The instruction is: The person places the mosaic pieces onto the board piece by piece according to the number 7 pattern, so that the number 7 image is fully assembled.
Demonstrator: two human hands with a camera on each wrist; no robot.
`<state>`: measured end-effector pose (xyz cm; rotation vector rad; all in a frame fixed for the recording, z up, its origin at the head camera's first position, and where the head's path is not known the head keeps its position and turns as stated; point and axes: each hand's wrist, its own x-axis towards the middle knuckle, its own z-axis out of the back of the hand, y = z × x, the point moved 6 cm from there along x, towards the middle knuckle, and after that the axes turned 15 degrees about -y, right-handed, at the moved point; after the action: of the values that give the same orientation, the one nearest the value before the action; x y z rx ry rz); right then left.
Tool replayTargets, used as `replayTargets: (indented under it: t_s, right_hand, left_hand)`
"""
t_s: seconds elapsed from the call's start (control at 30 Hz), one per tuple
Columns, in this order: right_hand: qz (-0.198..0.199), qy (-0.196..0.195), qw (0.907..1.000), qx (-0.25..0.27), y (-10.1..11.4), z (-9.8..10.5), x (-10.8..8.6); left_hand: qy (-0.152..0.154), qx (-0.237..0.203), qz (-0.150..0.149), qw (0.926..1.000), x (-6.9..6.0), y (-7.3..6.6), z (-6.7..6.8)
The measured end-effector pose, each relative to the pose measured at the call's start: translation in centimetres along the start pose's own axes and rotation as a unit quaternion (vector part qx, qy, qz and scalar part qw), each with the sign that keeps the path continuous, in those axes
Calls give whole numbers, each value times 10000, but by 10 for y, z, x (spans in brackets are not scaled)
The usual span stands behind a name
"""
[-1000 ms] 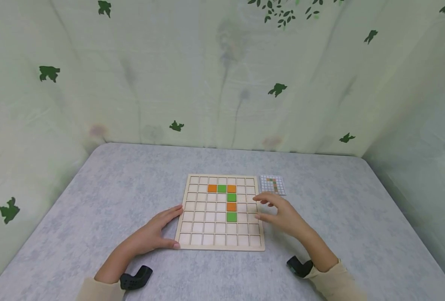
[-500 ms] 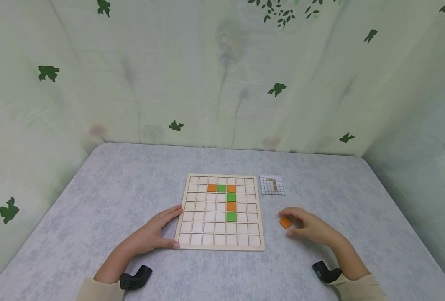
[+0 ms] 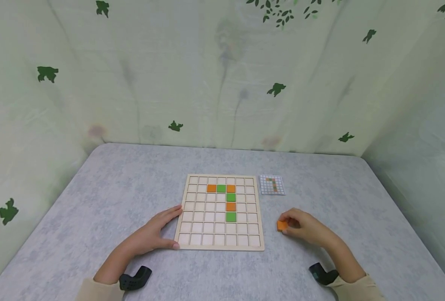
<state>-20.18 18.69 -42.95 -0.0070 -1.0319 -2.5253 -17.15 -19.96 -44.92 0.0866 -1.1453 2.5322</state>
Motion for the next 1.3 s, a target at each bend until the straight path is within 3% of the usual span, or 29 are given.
replayTargets:
  t_s: [0.37, 0.67, 0.93, 1.17, 1.3]
  right_hand:
    - [796, -5, 9961, 388, 42, -7, 14]
    - [1107, -126, 9918, 624, 80, -40, 30]
    - [738, -142, 9943, 752, 82, -77, 33]
    - [629, -521, 9950, 576, 83, -90, 31]
    - [442, -528, 9965, 469, 85, -92, 32]
  left_hand:
    - [18, 23, -23, 10000, 1, -1, 0]
    - [-48, 7, -79, 10000, 1, -1, 1]
    - [21, -32, 50, 10000, 1, -1, 0]
    - [109, -76, 209, 9997, 0, 0, -1]
    - [98, -73, 202, 9997, -1, 1, -1]
